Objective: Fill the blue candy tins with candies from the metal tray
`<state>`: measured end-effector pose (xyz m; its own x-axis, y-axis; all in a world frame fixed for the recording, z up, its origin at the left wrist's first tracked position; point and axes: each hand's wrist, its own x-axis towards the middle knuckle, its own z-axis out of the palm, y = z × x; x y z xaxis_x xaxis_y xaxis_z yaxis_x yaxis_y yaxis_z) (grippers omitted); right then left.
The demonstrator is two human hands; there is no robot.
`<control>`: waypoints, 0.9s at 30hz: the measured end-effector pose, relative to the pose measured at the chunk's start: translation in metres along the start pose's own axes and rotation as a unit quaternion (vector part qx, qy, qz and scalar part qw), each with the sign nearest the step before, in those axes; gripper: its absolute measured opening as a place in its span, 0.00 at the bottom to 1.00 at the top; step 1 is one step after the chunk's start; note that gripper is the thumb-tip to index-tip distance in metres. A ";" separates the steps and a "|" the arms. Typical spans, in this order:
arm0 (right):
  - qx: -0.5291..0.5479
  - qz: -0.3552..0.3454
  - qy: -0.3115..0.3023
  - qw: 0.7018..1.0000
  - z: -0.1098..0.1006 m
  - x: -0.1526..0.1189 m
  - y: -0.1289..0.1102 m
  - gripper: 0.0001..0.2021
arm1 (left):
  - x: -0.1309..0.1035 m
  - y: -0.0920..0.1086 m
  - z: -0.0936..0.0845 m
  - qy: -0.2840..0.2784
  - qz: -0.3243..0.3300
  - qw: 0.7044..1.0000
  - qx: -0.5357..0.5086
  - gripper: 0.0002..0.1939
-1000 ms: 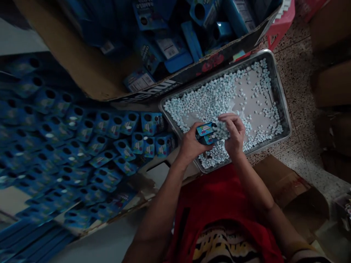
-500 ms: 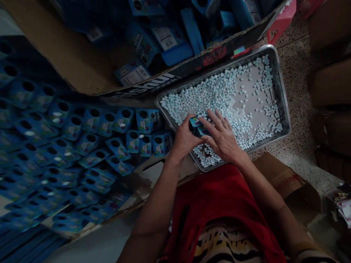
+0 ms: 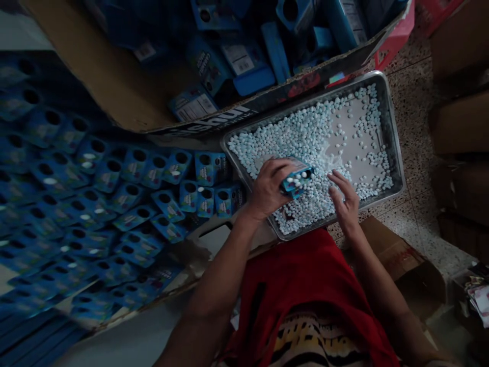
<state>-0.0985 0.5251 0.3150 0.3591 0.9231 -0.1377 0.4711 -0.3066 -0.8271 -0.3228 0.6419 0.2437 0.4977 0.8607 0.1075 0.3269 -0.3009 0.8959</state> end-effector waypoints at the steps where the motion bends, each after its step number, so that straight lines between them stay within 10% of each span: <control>1: 0.013 0.036 0.031 0.999 -0.002 0.000 0.007 0.18 | 0.001 0.003 -0.002 -0.026 -0.011 0.999 0.020 0.33; 5: 0.009 0.069 0.027 0.997 0.001 0.004 0.023 0.15 | -0.012 0.001 -0.004 0.050 -0.110 0.993 -0.001 0.36; 10: -0.146 -0.038 0.003 0.989 0.004 0.000 0.038 0.15 | -0.037 -0.016 0.017 0.065 -0.165 0.943 -0.283 0.44; 16: -0.172 -0.047 -0.010 0.984 -0.018 -0.010 0.038 0.21 | -0.042 -0.001 0.043 0.047 -0.122 0.921 -0.366 0.46; 23: -0.027 -0.113 -0.217 0.969 -0.012 -0.010 -0.004 0.48 | -0.053 0.024 0.020 0.071 0.008 0.933 -0.354 0.41; 27: -0.088 -0.147 -0.269 0.948 0.011 0.010 -0.017 0.41 | -0.065 0.034 0.011 0.083 0.023 0.944 -0.319 0.39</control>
<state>-0.1117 0.5424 0.3213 -0.2497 0.9447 -0.2125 0.6310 -0.0077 -0.7757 -0.3351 0.5707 0.2622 0.3487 0.9215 0.1710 -0.2680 -0.0768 0.9604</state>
